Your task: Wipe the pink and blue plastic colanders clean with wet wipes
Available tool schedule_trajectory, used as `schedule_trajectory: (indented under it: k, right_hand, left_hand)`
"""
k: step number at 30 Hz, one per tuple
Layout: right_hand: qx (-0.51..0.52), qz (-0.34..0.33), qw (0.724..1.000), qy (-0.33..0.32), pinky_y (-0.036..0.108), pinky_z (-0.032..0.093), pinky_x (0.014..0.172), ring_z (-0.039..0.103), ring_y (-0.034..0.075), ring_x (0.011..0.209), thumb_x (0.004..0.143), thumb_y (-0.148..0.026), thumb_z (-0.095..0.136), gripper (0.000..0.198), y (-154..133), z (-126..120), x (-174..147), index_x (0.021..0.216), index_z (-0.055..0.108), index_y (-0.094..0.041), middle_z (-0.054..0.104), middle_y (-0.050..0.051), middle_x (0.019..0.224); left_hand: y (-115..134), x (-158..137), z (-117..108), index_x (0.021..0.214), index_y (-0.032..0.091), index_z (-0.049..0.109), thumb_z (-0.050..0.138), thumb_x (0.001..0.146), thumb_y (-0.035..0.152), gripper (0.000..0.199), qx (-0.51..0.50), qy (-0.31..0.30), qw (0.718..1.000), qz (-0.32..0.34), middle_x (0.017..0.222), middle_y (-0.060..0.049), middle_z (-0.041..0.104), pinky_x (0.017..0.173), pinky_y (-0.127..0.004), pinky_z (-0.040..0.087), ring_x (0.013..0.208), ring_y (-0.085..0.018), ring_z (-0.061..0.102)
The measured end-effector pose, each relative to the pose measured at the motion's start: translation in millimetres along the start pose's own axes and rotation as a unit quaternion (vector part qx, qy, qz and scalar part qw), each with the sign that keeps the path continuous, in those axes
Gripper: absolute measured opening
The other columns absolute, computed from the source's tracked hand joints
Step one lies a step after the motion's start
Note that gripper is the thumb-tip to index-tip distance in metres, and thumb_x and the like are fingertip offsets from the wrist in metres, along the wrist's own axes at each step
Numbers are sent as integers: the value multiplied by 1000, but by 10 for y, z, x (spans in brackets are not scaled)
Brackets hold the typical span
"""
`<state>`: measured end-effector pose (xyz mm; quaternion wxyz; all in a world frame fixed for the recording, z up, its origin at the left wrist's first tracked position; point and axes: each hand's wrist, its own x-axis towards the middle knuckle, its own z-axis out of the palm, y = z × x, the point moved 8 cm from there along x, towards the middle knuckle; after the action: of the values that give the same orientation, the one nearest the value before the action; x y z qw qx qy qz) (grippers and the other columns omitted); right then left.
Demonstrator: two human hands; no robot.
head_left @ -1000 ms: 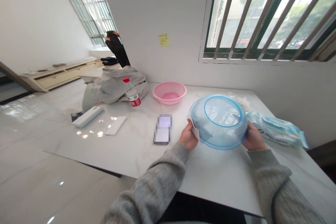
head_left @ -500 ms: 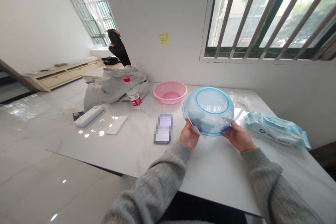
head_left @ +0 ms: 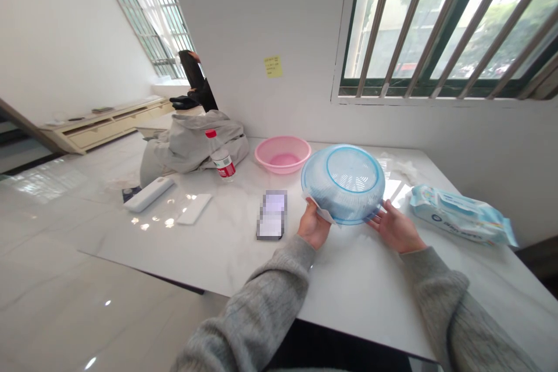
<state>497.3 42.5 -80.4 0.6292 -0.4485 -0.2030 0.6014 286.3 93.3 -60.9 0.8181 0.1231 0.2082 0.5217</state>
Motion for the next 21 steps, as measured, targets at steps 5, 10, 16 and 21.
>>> schedule_trajectory:
  k: [5, 10, 16, 21]
  right_hand:
    - [-24, -22, 999, 25, 36, 62, 72, 70, 18, 74, 88, -31, 66, 10, 0, -59, 35, 96, 69, -26, 75, 1, 87]
    - [-40, -123, 985, 113, 31, 60, 66, 66, 19, 72, 73, -21, 68, 12, -302, -408, 115, 84, 71, -23, 72, 0, 77]
    - [-7, -81, 992, 99, 37, 64, 81, 73, 23, 88, 91, -35, 61, 12, -258, -379, 101, 94, 70, -28, 77, 3, 89]
    - [8, 12, 1000, -27, 39, 63, 91, 74, 22, 104, 98, -44, 57, 24, 0, 49, 0, 113, 68, -28, 77, 7, 115]
  left_hand:
    - [26, -6, -1, 131, 21, 69, 44, 106, 44, 42, 3, 18, 1000, 1, 139, -7, 69, 120, -42, 43, 142, -24, 54]
    - [16, -22, -16, 115, 15, 76, 49, 103, 51, 47, 34, 15, 999, -32, 128, -12, 75, 120, -44, 43, 139, -29, 57]
    - [-6, -22, -2, 117, 18, 75, 55, 100, 51, 42, 37, -10, 999, -22, 130, -10, 74, 120, -45, 42, 138, -29, 58]
    - [55, -44, 44, 121, 25, 72, 69, 95, 43, 32, 15, -35, 999, 24, 129, -5, 75, 118, -45, 42, 134, -26, 60]
